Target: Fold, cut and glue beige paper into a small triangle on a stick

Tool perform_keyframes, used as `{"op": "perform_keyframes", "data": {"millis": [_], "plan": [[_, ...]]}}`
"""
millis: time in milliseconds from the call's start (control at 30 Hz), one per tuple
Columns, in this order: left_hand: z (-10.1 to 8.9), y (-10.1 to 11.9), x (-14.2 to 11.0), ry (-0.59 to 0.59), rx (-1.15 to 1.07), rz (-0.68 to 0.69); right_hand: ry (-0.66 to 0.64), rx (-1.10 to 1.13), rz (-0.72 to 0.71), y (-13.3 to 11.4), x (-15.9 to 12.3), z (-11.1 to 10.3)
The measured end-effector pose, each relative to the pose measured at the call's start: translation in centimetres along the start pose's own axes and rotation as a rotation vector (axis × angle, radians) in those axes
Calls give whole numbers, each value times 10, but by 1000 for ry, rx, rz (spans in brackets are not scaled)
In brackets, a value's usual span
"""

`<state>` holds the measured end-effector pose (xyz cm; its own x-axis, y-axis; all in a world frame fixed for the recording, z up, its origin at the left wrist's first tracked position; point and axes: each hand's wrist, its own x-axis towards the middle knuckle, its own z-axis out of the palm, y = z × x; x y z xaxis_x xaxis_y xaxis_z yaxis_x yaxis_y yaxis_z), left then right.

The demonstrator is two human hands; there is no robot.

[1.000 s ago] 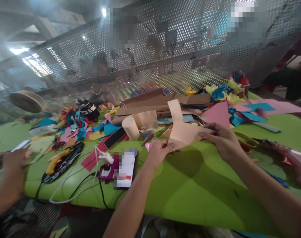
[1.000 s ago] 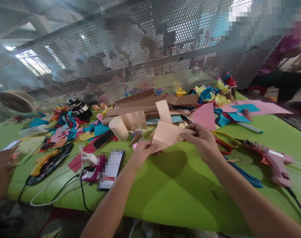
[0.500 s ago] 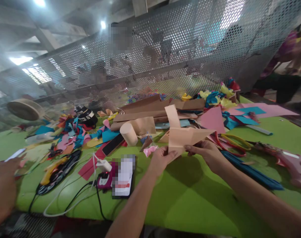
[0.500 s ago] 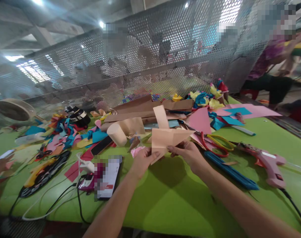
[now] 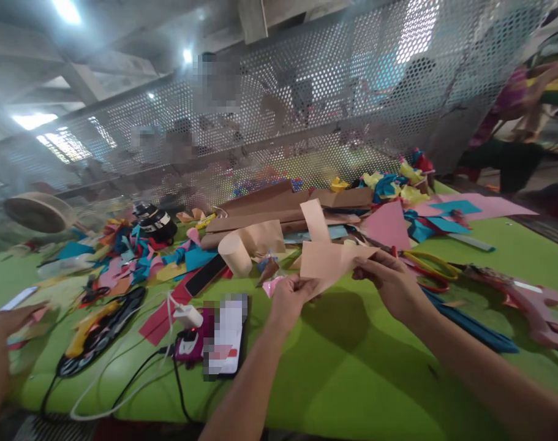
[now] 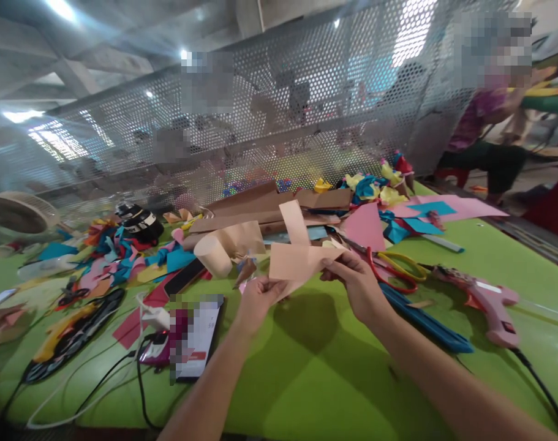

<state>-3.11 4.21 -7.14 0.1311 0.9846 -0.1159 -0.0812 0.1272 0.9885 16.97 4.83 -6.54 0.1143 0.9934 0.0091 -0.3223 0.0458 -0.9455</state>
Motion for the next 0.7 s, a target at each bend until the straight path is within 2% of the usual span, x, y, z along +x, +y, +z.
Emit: {"op": "perform_keyframes", "data": {"millis": [133,233,300,367,433,500,533,633,700], "plan": [[-3,0,1,-8,43,7,-63,-63,47,1,1,-1],[-9,0,2,36,204,57,11,-22,-9,0,3,-4],[-12,1,0,171,426,228,80,23,-44,-1,5,-6],[-11,3,-5,334,691,505,129,44,-65,-1,7,-7],[-4,5,-11,396,939,778,150,49,-70,0,7,-7],[5,5,-17,317,1154,960,152,61,-53,1,5,-5],[10,5,-19,266,1244,997,142,68,-34,1,3,-4],[17,3,-20,174,1372,986,89,78,36,1,-2,-1],[16,3,-18,152,1310,917,30,56,66,-2,-4,-1]]}}
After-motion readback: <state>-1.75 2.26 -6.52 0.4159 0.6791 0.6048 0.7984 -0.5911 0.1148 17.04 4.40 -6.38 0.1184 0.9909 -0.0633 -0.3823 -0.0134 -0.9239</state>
